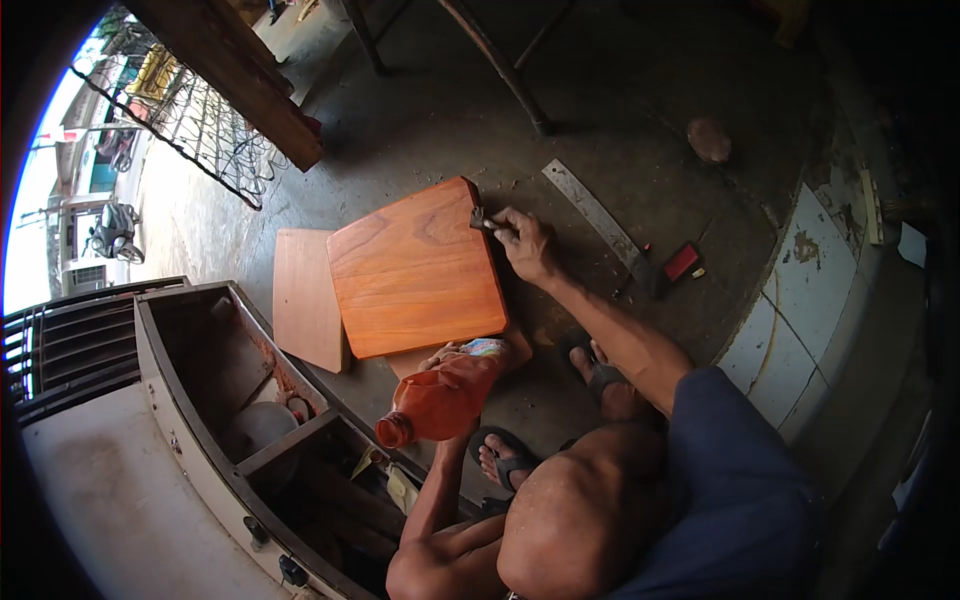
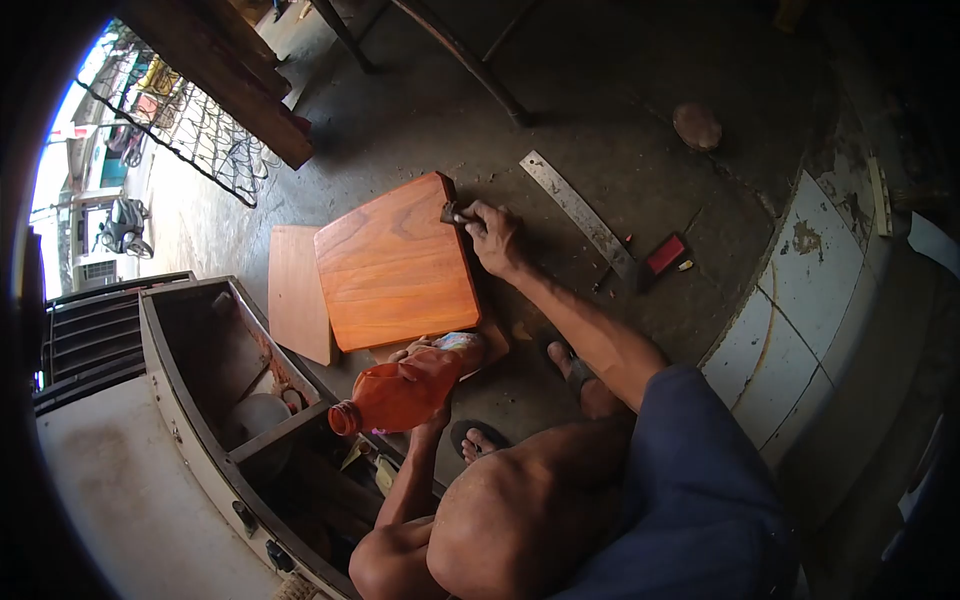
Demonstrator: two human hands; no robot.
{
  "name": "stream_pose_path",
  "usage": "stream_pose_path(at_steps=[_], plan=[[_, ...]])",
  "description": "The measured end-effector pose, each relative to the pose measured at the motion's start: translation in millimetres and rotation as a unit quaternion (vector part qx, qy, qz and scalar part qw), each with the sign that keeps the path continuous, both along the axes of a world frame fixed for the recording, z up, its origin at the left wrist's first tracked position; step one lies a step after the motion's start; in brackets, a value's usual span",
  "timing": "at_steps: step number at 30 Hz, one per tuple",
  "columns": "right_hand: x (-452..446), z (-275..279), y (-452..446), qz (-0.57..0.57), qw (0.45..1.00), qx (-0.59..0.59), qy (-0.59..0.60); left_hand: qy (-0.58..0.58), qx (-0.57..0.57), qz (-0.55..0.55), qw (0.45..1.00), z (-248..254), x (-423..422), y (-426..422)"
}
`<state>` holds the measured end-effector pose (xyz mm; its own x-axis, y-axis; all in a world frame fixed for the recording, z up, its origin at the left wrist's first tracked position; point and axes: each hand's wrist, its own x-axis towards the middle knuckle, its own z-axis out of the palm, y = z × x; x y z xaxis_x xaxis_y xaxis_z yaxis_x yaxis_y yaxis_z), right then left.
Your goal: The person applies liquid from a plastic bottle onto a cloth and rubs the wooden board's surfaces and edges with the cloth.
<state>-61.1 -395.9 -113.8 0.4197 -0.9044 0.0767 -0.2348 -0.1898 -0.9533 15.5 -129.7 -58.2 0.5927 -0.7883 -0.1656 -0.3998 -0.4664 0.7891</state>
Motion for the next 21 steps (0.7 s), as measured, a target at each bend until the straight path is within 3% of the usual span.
stream_pose_path(at_steps=[1, 3, 5, 7, 10, 12, 13, 14, 17, 20, 21], plan=[[-7.7, -5.4, 22.8, 0.015, 0.997, -0.068, 0.015, 0.0, 0.001, 0.002, 1.0, 0.1, 0.0, 0.3], [-51.3, 11.4, 61.3, 0.116, 0.991, 0.015, 0.058, 0.003, -0.008, 0.007, 1.0, -2.4, 0.2, -1.2], [-75.9, 8.5, 79.3, 0.161, 0.984, 0.017, 0.068, 0.006, -0.011, 0.012, 1.0, -5.5, -3.3, -1.3], [-53.6, 43.8, 42.3, 0.073, 0.996, -0.052, 0.024, 0.013, -0.011, 0.014, 1.0, -6.4, -7.1, -2.6], [17.9, 32.0, -34.9, 0.047, 0.976, -0.214, 0.003, 0.012, -0.013, 0.009, 1.0, 5.5, -9.0, -13.0], [43.0, 17.7, -58.4, 0.071, 0.966, -0.247, 0.016, 0.001, -0.005, -0.009, 1.0, 48.0, -13.5, -27.1], [45.8, 13.1, -61.2, 0.135, 0.956, -0.257, 0.032, -0.008, 0.012, -0.037, 0.999, 82.2, -18.5, -26.9], [47.8, 10.7, -63.6, 0.202, 0.941, -0.269, 0.048, -0.018, 0.027, -0.062, 0.998, 125.7, -24.7, -27.3], [-3.1, 20.7, -8.1, 0.228, 0.926, -0.3, 0.034, -0.048, 0.094, -0.174, 0.979, 252.0, -47.6, -21.0], [-69.8, 21.1, 68.0, 0.263, 0.93, -0.256, 0.006, -0.047, 0.105, -0.23, 0.966, 297.0, -54.9, -21.4], [-83.4, 37.2, 73.8, 0.323, 0.922, -0.207, 0.047, -0.047, 0.102, -0.239, 0.965, 301.3, -54.5, -21.6]])
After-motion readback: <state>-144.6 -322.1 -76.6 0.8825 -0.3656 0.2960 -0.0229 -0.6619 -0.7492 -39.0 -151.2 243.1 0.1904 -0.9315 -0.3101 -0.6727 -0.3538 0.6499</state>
